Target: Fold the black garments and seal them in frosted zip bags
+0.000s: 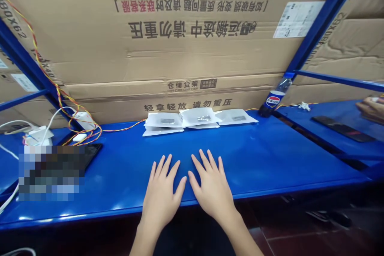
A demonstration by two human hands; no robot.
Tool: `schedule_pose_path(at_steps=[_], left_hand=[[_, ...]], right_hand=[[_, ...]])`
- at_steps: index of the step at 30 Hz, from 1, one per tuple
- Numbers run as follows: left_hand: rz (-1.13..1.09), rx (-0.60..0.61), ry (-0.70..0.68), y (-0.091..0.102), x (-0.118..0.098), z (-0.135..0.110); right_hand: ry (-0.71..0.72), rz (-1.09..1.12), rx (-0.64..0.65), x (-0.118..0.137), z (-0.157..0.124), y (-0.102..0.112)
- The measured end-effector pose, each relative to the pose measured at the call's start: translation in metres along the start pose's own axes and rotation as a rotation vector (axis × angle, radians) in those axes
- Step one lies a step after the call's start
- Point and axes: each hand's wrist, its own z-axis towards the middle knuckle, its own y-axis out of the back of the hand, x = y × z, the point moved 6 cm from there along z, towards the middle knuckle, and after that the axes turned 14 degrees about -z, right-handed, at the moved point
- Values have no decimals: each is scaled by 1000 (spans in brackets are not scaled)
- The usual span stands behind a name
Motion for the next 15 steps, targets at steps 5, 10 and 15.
schedule_pose_path(at_steps=[5,10,15], left_hand=[[17,-10,0,0,1,0],[30,-10,-16,0,1,1],[11,-27,-25,-1,3,1]], right_hand=[[4,13,7,1,0,2],[2,18,0,1,0,4],[-4,22,-11,1,1,3]])
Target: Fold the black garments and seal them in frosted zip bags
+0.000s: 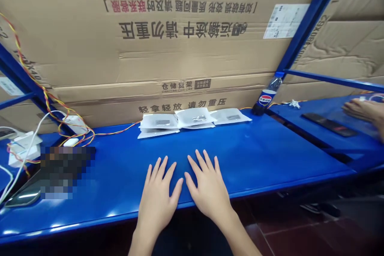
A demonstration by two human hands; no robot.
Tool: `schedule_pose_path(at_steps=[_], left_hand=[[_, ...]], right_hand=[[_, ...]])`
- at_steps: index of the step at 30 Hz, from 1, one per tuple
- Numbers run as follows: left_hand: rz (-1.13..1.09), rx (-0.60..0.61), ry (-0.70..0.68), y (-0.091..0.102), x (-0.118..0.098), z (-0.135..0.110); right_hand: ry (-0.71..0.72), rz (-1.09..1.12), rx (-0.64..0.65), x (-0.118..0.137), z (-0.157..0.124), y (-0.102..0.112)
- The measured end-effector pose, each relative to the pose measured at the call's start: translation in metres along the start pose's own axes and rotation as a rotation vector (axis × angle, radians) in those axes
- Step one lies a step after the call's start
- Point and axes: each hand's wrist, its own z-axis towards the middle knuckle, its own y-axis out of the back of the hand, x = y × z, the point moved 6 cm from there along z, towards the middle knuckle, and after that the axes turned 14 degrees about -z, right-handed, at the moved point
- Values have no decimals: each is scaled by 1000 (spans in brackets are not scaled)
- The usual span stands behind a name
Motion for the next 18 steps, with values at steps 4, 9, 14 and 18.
schedule_pose_path(at_steps=[4,9,14,18], left_hand=[[-17,-1,5,0,1,0],[-3,5,6,0,0,0],[-8,10,9,1,0,0],[-17,5,12,1,2,0]], right_hand=[[5,2,16,0,1,0],[2,8,14,1,1,0],[1,20,17,0,0,2],[2,24,38,0,1,2]])
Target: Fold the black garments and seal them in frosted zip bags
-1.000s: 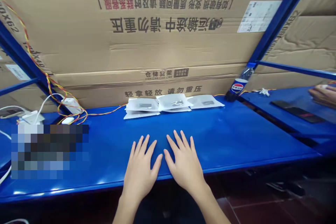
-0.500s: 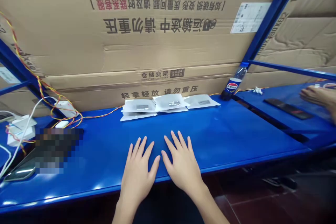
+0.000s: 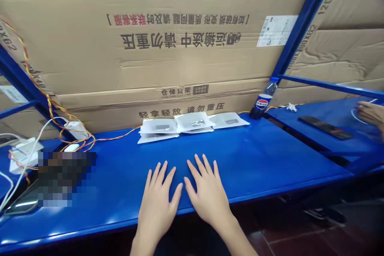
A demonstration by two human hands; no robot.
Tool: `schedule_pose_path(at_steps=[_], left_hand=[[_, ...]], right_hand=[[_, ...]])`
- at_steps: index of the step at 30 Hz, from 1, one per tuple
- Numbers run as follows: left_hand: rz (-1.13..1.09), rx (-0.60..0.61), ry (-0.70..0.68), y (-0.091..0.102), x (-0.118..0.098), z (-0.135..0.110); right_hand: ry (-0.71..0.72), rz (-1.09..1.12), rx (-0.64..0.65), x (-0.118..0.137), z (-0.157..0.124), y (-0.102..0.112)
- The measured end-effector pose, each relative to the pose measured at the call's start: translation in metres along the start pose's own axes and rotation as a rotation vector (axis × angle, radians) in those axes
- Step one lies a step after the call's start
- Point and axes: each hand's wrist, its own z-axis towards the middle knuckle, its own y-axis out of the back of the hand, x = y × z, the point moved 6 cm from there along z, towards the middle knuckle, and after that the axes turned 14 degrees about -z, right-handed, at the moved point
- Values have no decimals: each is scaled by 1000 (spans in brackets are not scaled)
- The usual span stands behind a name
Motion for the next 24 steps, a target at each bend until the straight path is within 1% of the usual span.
schedule_pose_path(at_steps=[4,12,18,24], left_hand=[[1,1,-5,-1,2,-1],[-10,4,6,-3,4,-2],[-25,-9,-8,-1,2,-1],[-30,-5,-6,-1,3,-1]], right_hand=[[-6,2,20,0,1,-2],[-14,6,20,2,1,-1],[-23,-8,-34,5,-2,4],[-24,-7,-47,3,-1,2]])
